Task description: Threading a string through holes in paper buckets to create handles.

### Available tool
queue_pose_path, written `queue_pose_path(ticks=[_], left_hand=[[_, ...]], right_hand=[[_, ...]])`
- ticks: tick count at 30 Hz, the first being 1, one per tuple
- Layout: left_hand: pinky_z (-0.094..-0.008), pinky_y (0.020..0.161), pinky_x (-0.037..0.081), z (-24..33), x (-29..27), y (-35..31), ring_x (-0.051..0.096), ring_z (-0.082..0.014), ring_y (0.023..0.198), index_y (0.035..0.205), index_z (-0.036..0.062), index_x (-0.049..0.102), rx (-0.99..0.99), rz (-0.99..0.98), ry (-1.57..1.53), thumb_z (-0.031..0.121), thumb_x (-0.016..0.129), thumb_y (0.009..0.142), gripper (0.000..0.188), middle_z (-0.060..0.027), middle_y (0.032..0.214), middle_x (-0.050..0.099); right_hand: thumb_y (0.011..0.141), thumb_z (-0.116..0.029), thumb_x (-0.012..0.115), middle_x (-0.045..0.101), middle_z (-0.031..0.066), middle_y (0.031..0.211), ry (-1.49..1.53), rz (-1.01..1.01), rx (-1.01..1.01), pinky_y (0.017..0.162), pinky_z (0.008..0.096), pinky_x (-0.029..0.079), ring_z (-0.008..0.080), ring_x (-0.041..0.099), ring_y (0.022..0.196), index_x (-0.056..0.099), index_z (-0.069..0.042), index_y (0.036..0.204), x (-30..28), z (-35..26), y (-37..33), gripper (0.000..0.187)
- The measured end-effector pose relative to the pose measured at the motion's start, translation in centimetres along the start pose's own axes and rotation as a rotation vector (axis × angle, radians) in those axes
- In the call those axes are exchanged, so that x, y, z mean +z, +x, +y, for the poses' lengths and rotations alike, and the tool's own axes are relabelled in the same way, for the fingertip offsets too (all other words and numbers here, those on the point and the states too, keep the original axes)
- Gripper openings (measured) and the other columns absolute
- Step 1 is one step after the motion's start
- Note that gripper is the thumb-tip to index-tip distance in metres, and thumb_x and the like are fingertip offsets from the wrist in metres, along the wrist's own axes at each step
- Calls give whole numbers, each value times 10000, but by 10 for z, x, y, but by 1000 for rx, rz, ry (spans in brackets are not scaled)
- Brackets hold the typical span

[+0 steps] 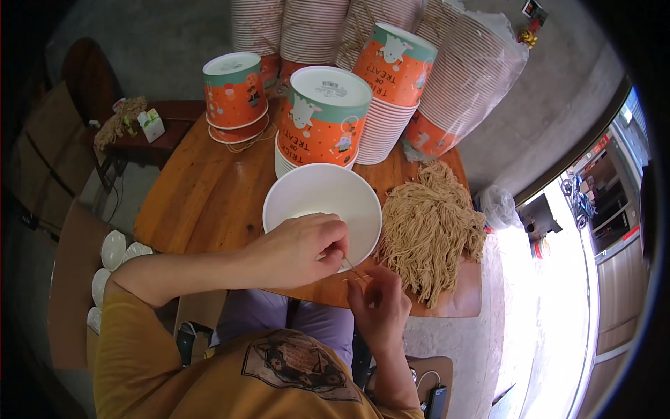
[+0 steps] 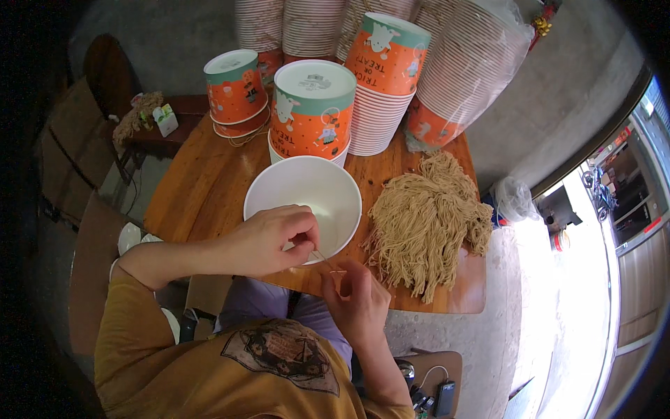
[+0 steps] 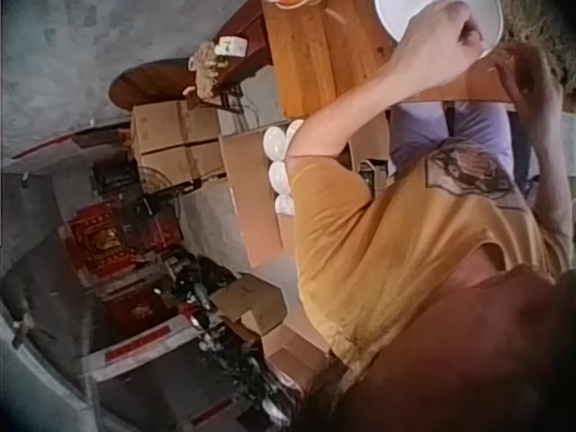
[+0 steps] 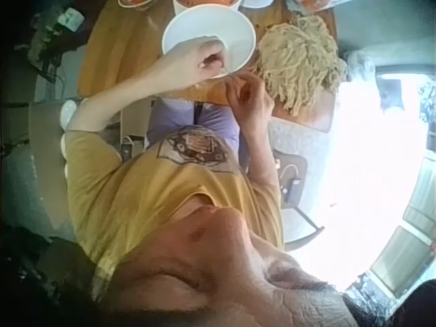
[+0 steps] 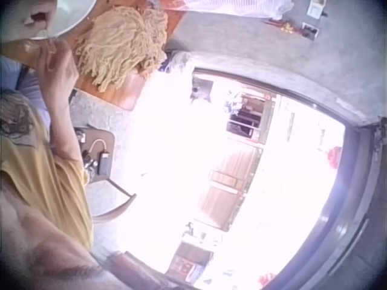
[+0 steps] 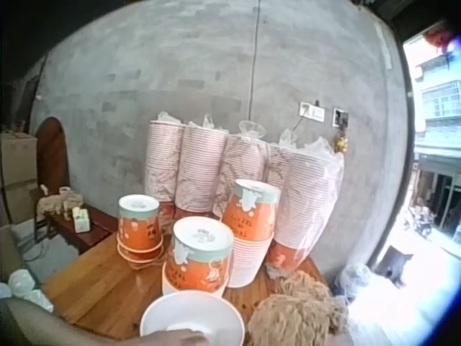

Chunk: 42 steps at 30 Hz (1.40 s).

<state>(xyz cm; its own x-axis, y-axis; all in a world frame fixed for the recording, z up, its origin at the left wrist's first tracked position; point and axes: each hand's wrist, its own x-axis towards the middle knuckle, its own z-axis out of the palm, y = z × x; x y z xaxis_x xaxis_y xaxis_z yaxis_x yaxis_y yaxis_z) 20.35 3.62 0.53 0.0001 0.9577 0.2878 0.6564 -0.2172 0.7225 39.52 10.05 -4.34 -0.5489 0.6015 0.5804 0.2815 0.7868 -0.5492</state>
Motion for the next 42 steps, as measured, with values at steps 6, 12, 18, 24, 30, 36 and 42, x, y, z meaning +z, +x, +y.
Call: queue_pose_path(ticks=[6, 12, 18, 24, 30, 36, 42], left_hand=[[-400, 714, 478, 0, 3, 1, 587, -295, 822, 866, 15, 505, -25, -12, -24, 77, 591, 823, 115, -117, 849, 579], [-390, 738, 484, 3, 5, 1, 589, -291, 838, 920, 24, 524, -23, -63, -57, 101, 594, 835, 134, -119, 918, 581], [-395, 765, 479, 3, 9, 2, 592, -295, 871, 938, 29, 544, 41, -117, -65, 126, 597, 843, 145, -121, 957, 578], [-396, 786, 478, 6, 8, 2, 596, -302, 908, 902, 21, 560, -33, -106, -91, 127, 601, 847, 127, -119, 933, 592], [-394, 807, 475, 8, 9, 2, 594, -306, 920, 909, 20, 562, -57, -127, -101, 135, 597, 865, 128, -120, 929, 595], [-402, 830, 471, 8, 10, 1, 585, -304, 945, 926, 24, 564, -8, -124, -56, 143, 585, 884, 128, -117, 947, 580], [-396, 818, 470, 6, 13, 1, 569, -286, 952, 926, 38, 558, 104, -75, 24, 131, 601, 885, 110, -91, 955, 553]], right_hand=[[758, -39, 738, 585, 29, 633, 4, 58, 18, 465, 298, 456, 170, 572, 486, 546, -62, 974, 4, 6, -7, 290], [789, -32, 714, 613, 36, 664, 46, 27, 59, 474, 271, 456, 150, 582, 496, 558, -55, 939, 4, 3, -3, 218], [825, -43, 705, 625, 18, 695, 425, 30, 266, 499, 219, 438, 69, 561, 536, 562, -43, 962, 6, -4, 1, 198], [824, -24, 688, 606, 56, 756, 445, -5, 41, 501, 230, 442, 105, 562, 571, 603, -43, 926, -6, 10, 2, 134], [797, 9, 674, 556, 64, 790, 154, 54, 36, 498, 261, 453, 154, 570, 592, 627, -44, 889, -4, 2, 3, 115], [798, 36, 639, 565, 82, 835, 152, 106, -56, 523, 267, 466, 167, 590, 642, 615, -39, 936, -4, -2, 10, 160], [852, 33, 546, 604, 85, 870, 496, -18, 251, 644, 257, 493, 137, 609, 716, 608, -11, 965, -7, -1, 7, 136]])
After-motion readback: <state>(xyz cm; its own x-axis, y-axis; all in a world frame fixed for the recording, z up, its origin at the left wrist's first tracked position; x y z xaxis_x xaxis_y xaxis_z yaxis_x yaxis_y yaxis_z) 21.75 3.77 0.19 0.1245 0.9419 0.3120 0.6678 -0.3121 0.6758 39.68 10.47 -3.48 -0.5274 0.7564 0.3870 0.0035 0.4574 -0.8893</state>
